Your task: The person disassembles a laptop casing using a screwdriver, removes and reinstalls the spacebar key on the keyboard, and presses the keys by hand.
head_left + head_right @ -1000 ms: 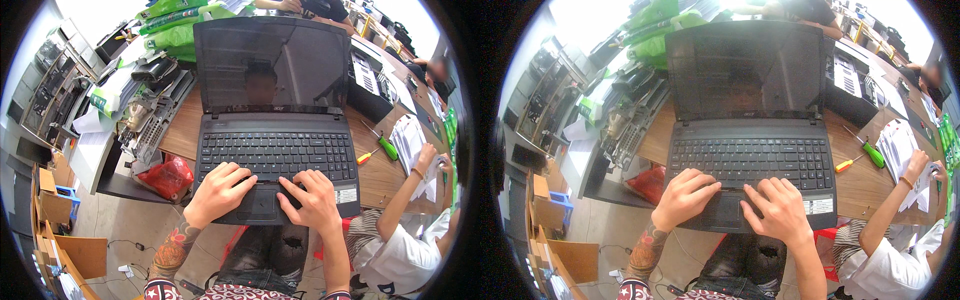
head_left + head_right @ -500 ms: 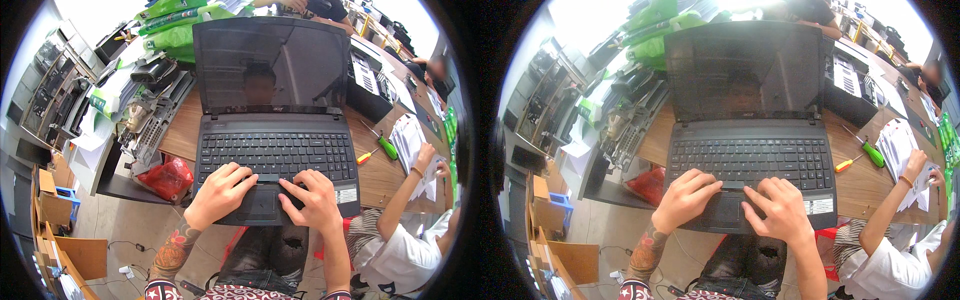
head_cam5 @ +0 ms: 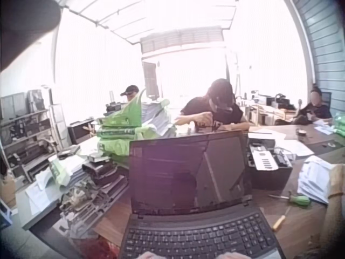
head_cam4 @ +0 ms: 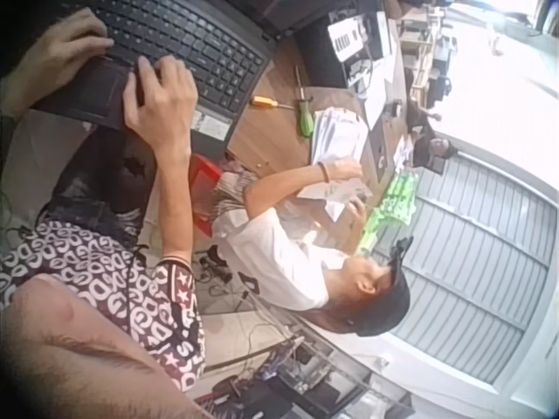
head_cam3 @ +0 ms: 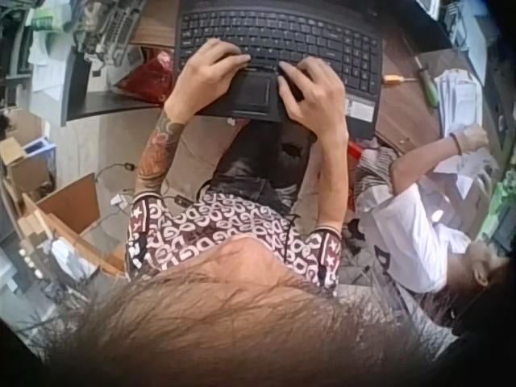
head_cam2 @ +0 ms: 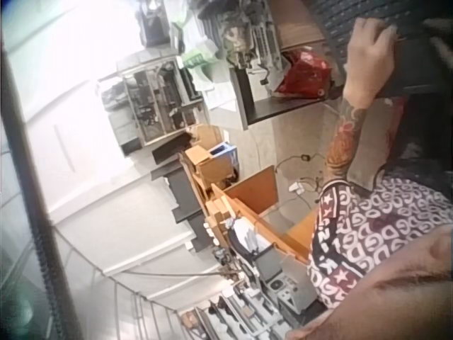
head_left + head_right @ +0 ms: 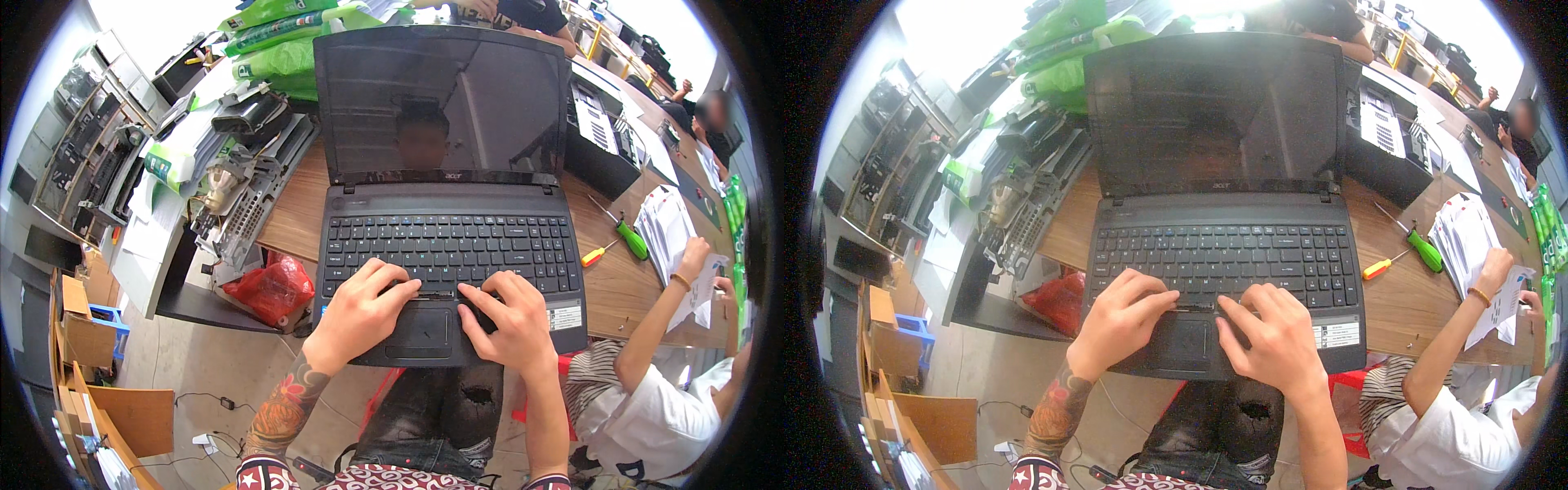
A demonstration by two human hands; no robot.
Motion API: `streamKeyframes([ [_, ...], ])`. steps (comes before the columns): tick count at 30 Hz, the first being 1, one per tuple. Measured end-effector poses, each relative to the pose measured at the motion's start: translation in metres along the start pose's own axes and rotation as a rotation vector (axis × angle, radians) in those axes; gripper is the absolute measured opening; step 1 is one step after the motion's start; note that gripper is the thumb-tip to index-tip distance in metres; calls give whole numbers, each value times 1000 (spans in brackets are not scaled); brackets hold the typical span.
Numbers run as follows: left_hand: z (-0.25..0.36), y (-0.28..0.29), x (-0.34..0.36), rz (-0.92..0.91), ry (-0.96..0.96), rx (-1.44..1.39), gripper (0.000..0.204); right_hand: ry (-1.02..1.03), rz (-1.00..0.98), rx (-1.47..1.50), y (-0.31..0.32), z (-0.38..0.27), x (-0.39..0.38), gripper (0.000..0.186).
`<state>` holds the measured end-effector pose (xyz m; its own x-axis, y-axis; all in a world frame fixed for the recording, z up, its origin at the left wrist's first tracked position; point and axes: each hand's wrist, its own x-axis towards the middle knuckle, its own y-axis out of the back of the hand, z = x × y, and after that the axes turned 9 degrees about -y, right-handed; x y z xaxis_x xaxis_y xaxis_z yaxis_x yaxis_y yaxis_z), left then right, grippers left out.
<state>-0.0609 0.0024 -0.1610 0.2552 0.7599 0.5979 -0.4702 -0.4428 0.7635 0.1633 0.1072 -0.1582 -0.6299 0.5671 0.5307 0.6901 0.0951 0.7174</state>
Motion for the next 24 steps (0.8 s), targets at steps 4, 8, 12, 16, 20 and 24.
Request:
streamKeyframes([
  [4,-1,-2,3,71,51,-43,27,-1,-39,-29,0,-2,1,24],
  [8,0,-1,5,76,80,-45,24,24,-80,-70,2,-5,2,25],
  [12,1,-1,6,122,116,-49,20,41,-43,-78,-2,-4,2,30],
  [16,1,-2,7,138,151,-43,20,41,-64,-55,-2,-3,3,31],
  [20,-2,-2,4,145,176,-23,21,11,-116,10,0,-3,6,31],
  [24,-4,1,4,153,251,-40,21,-5,-140,23,0,-3,6,30],
])
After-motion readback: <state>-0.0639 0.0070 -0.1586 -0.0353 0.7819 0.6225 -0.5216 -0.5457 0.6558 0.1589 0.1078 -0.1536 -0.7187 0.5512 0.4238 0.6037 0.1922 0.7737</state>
